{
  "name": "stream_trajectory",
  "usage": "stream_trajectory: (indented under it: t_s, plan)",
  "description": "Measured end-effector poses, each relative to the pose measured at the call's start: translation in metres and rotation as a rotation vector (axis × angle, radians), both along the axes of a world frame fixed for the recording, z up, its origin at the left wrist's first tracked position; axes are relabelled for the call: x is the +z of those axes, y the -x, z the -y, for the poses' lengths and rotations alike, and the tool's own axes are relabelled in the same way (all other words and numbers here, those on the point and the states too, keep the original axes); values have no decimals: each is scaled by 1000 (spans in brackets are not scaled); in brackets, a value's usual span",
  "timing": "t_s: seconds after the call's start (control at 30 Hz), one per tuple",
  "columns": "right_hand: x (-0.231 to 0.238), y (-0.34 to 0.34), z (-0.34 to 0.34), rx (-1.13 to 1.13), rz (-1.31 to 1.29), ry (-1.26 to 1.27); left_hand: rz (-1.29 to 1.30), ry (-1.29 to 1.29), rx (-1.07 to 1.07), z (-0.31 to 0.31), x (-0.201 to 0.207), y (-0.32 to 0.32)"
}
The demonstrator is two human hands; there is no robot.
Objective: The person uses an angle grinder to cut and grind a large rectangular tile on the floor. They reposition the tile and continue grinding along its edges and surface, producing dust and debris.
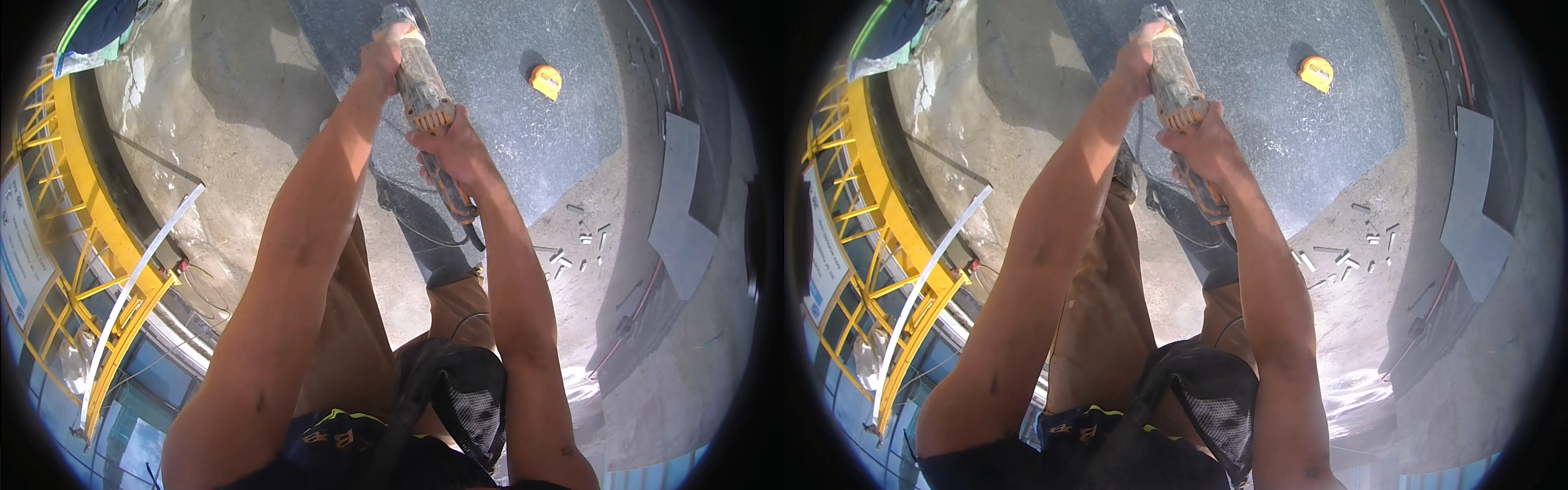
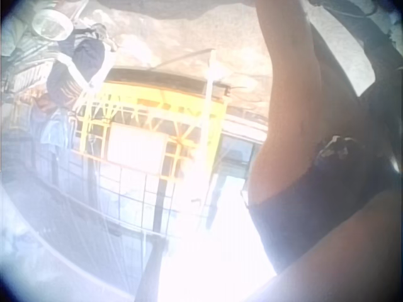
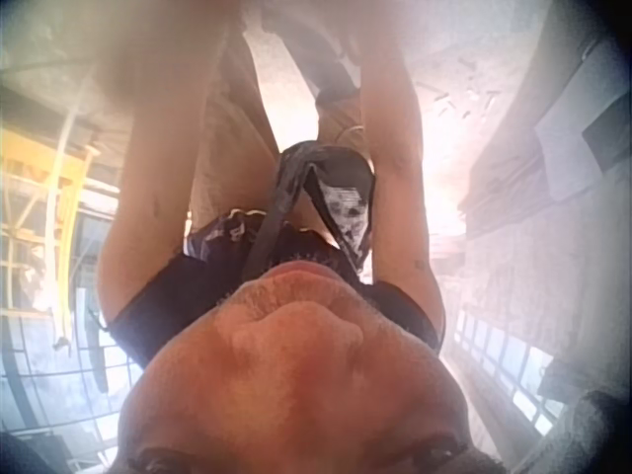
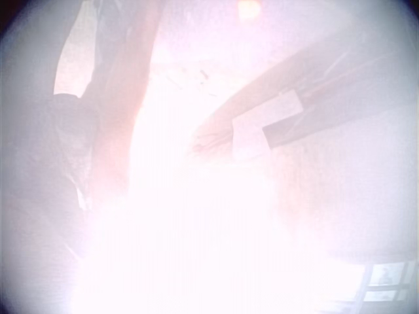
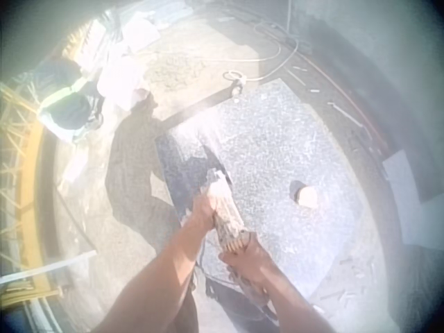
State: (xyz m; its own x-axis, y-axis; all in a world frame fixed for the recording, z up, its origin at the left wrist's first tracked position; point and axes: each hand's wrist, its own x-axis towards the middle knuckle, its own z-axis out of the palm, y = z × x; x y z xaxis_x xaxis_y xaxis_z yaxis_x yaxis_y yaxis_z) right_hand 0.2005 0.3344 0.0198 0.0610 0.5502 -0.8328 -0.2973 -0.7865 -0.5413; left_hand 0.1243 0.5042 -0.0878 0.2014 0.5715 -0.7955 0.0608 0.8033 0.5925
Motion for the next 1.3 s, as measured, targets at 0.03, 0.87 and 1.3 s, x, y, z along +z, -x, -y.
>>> stream_trajectory:
  t_s: [0.03, 0.87, 1.3]
  plan:
    - [0, 0, 2, -1, 0, -1, 20, 0, 0, 1, 0, 0]
    - [-6, -1, -18, -74, -66, -23, -34, 16, -19, -21, -16, -3]
    - [-21, -7, -33, -66, -75, -73, 120, 20, -43, -60, -82, 4]
